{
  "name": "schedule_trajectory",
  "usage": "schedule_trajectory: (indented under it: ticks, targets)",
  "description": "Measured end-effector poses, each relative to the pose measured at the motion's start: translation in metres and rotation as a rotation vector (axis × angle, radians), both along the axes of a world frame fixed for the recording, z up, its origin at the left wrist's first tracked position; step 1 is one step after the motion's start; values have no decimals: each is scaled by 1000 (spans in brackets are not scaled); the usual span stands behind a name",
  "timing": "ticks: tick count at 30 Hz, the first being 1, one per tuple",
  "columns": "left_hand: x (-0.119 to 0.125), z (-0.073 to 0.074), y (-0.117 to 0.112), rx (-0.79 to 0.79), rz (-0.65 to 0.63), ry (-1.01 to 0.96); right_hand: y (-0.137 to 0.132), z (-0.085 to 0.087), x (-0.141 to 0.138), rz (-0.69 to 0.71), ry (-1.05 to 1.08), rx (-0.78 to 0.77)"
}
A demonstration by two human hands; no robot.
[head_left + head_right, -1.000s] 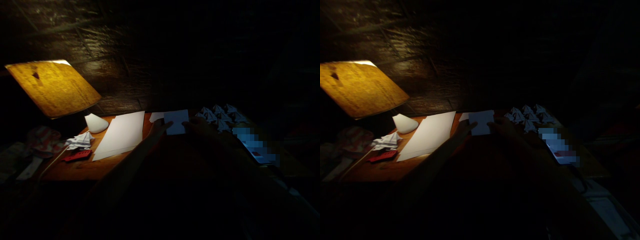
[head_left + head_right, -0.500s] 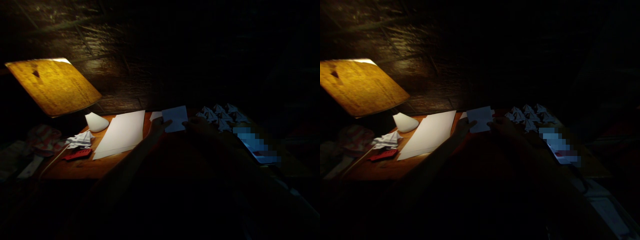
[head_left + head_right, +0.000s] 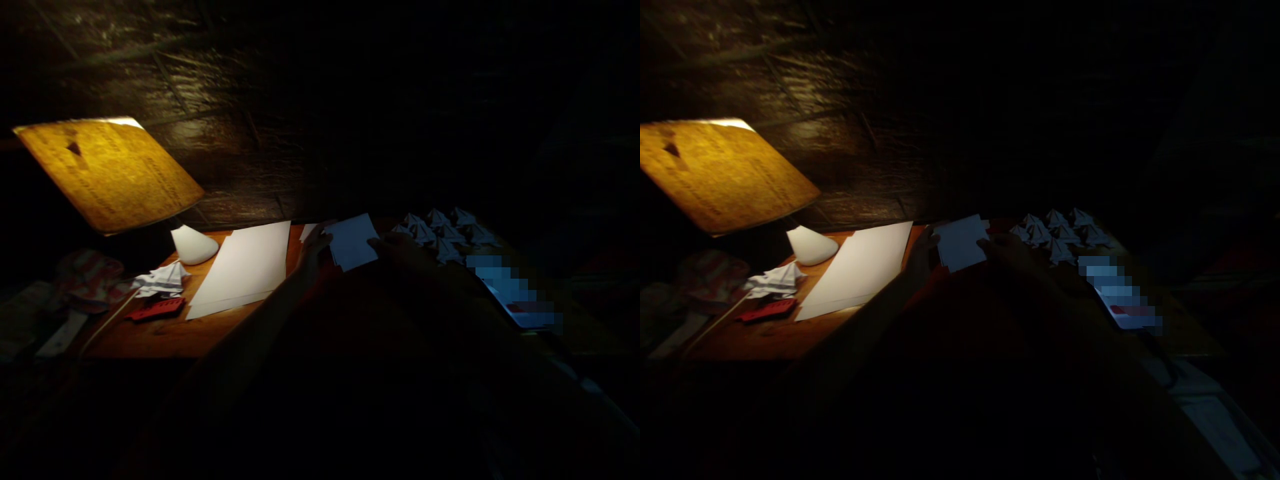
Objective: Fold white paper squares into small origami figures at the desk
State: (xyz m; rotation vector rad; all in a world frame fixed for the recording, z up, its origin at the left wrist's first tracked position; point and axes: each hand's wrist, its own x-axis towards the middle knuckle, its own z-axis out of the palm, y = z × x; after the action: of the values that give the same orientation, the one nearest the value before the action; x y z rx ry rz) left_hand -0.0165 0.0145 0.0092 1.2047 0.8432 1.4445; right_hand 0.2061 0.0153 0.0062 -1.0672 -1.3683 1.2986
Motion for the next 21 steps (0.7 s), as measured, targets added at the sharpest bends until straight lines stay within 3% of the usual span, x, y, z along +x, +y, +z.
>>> schedule_trajectory:
  ticks: [3,7,12,16,21]
  targets:
    - [-3,8,-3,94,-75,-27,-1,1,-1,-11,59,1]
    - [-5,12,-6,164,-127,96,-1,2,-2,-59,41,-9]
    - [-1,8,-3,138,71,262,-3,4,-1,-62,11,8]
    - [-6,3,7,22,221,24,-8,10,-2,-31,-37,44]
    - [-19,6,15,-31,299,-200,-8,12,-2,-139,-140,21]
